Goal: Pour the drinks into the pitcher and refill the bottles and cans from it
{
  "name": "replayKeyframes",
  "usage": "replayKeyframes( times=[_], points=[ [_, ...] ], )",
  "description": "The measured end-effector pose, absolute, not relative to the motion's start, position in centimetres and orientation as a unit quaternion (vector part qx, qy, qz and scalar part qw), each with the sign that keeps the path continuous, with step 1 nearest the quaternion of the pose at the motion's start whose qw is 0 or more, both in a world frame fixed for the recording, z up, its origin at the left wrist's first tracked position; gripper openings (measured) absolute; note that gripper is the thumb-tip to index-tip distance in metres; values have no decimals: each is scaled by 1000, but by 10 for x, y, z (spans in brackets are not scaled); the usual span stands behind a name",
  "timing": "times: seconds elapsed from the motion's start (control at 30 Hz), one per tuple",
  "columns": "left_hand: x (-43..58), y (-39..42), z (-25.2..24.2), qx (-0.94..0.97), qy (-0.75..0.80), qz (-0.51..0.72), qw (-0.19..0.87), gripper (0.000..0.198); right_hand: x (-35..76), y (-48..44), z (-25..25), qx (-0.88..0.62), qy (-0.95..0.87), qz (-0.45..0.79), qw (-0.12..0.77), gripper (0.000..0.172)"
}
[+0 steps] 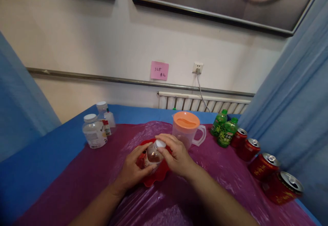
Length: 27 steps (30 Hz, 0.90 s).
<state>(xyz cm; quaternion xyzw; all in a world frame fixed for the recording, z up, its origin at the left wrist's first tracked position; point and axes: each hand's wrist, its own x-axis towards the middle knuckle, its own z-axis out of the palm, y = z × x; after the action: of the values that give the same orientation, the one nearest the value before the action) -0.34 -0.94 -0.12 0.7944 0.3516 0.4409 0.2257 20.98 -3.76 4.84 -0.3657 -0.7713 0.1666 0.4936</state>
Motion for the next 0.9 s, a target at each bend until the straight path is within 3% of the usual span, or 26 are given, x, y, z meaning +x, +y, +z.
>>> replayKeyframes(
  times=[0.6, 0.9],
  points=[
    [-4, -10, 0, 799, 349, 435, 224, 60, 200, -35, 30, -412, -722, 106, 546, 32],
    [-3, -12, 4, 804, 343, 433, 222, 59, 192, -34, 18, -460, -644, 194, 580, 37]
  ],
)
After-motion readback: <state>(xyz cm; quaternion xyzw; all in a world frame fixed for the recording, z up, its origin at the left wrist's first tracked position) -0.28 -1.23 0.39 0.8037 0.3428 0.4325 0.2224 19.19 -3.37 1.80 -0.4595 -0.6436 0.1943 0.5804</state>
